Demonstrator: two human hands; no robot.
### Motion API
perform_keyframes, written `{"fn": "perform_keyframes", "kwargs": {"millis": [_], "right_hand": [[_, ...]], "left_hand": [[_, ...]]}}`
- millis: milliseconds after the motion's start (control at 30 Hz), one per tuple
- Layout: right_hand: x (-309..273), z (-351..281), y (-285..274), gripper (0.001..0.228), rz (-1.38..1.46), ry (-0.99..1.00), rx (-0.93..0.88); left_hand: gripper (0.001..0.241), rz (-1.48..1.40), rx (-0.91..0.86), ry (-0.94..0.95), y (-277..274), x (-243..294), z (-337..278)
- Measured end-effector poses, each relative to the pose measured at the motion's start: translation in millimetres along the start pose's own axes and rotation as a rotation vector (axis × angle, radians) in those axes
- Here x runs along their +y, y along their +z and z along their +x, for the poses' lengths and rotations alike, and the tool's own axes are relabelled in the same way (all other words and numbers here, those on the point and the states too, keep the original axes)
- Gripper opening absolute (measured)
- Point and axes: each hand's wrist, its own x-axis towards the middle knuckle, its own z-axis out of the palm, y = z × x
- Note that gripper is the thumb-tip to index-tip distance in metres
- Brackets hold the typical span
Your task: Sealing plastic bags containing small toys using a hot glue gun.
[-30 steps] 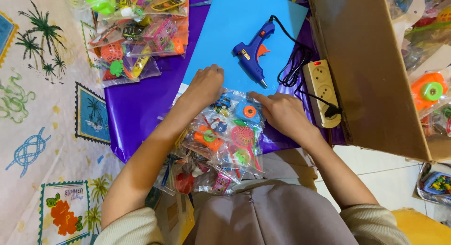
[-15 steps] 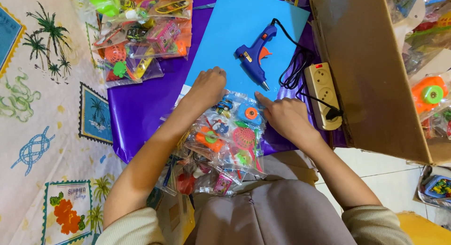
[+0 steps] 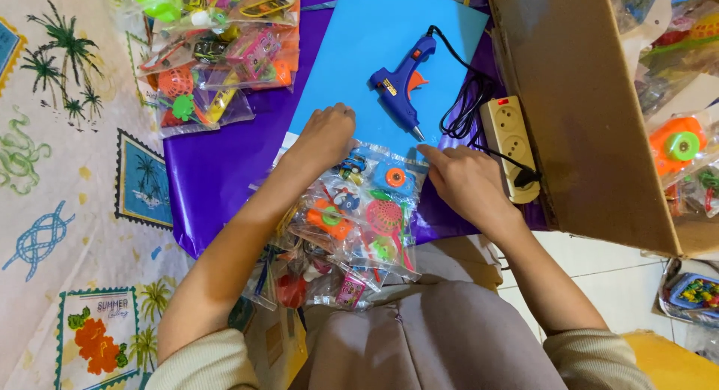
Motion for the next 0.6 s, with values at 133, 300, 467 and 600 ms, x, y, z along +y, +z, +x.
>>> {"fn": "perform_keyframes", "kwargs": {"millis": [133, 300, 467, 600], "right_hand": [[1.2, 7.0, 27.8, 0.025, -0.028, -0.058, 0.104], [-1.2, 29.4, 52.3, 0.019, -0.06, -0.2, 0.362], [-9.7, 33.9, 45.4, 0.014, -0.017, -0.24, 0.375], [-6.4, 32.9, 58.1, 0.005, -0.108, -0.252, 0.403]], "left_hand": [[0.043, 0.031, 0.015, 0.009, 3.2, 0.0, 1.3], [0.042, 0.016, -0.007, -0.003, -0.4, 0.9, 0.4], [0.041, 0.012, 0.005, -0.001, -4.3, 3.1, -1.3], [0.041, 0.013, -0.001, 0.009, -2.7, 1.5, 0.1]]}}
